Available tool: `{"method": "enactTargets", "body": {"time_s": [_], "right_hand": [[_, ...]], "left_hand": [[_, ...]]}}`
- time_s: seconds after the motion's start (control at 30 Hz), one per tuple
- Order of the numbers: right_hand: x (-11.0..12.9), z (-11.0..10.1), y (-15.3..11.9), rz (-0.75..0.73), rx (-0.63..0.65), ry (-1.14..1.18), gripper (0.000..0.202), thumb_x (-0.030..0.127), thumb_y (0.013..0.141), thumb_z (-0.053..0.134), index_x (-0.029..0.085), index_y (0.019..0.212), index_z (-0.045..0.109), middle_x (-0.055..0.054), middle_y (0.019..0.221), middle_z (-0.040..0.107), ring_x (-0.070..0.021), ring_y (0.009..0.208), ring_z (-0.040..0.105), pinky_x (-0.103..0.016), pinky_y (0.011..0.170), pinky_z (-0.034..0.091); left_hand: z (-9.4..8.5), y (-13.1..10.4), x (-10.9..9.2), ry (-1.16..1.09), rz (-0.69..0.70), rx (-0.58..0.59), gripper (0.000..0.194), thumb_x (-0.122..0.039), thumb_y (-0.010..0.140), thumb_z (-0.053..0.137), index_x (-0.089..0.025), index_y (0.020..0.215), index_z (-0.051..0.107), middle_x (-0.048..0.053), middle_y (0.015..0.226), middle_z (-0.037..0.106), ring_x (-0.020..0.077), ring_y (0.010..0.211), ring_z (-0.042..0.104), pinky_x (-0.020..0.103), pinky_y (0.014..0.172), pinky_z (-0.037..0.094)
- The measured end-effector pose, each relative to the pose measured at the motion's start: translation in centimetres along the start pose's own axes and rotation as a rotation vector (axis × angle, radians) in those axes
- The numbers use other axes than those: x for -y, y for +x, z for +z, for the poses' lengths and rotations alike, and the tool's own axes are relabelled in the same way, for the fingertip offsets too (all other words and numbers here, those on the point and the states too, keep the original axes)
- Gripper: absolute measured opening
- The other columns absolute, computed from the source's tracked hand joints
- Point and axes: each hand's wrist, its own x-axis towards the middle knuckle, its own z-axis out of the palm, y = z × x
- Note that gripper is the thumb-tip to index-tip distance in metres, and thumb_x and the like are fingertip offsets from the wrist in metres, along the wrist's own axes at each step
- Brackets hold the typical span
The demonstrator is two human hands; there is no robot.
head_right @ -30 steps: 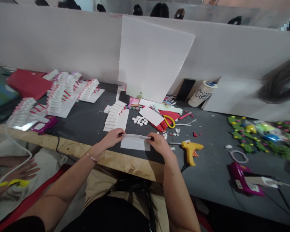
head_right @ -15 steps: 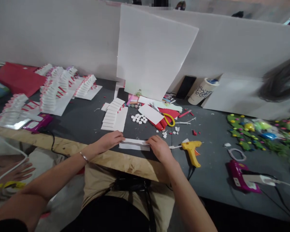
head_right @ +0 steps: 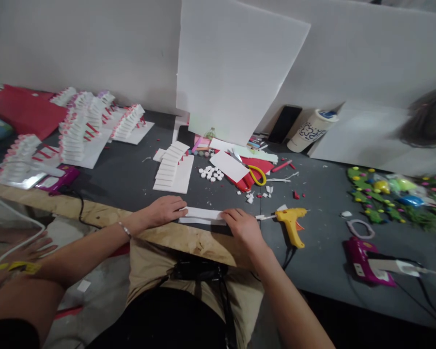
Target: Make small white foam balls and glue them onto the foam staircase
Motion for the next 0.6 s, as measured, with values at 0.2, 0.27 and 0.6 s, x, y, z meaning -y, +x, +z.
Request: {"method": "enactTargets", "body": {"time_s": [0.2,0.27,0.6], "right_hand": [[1.0,0.3,0.6,0.179,-0.110,0.200,0.018,0.016,0.089,0.053,0.023,0.093,0.069,-0.008,0.101,0.071,-0.0242,0.094,0.062,-0.039,0.083,0.051],[1.1,0.5,0.7,0.210,-0.132,0.255,0.014,0.019,0.089,0.054,0.023,0.091,0.067,-0.008,0.099,0.071,-0.0249,0.093,0.062,-0.041,0.084,0.051],[0.7,1.4,0.7,0.208,-0.125,0.340,0.014,0.020,0.090,0.053,0.022,0.091,0.068,-0.007,0.085,0.070,-0.0236,0.083,0.061,-0.037,0.074,0.050]], "left_hand": [[0.4,0.1,-0.9,-0.292,-0.289,-0.087,0.017,-0.014,0.088,0.054,-0.016,0.101,0.065,0.009,0.102,0.063,0.0204,0.097,0.057,0.031,0.084,0.047],[0.4,0.2,-1.1,-0.386,-0.337,-0.086,0.016,-0.017,0.088,0.057,-0.016,0.103,0.064,0.009,0.101,0.064,0.0210,0.098,0.057,0.033,0.086,0.047],[0.6,0.0,-0.4,-0.522,-0.396,-0.085,0.008,-0.017,0.086,0.058,-0.018,0.088,0.065,0.003,0.087,0.065,0.0172,0.088,0.059,0.029,0.080,0.048]]}}
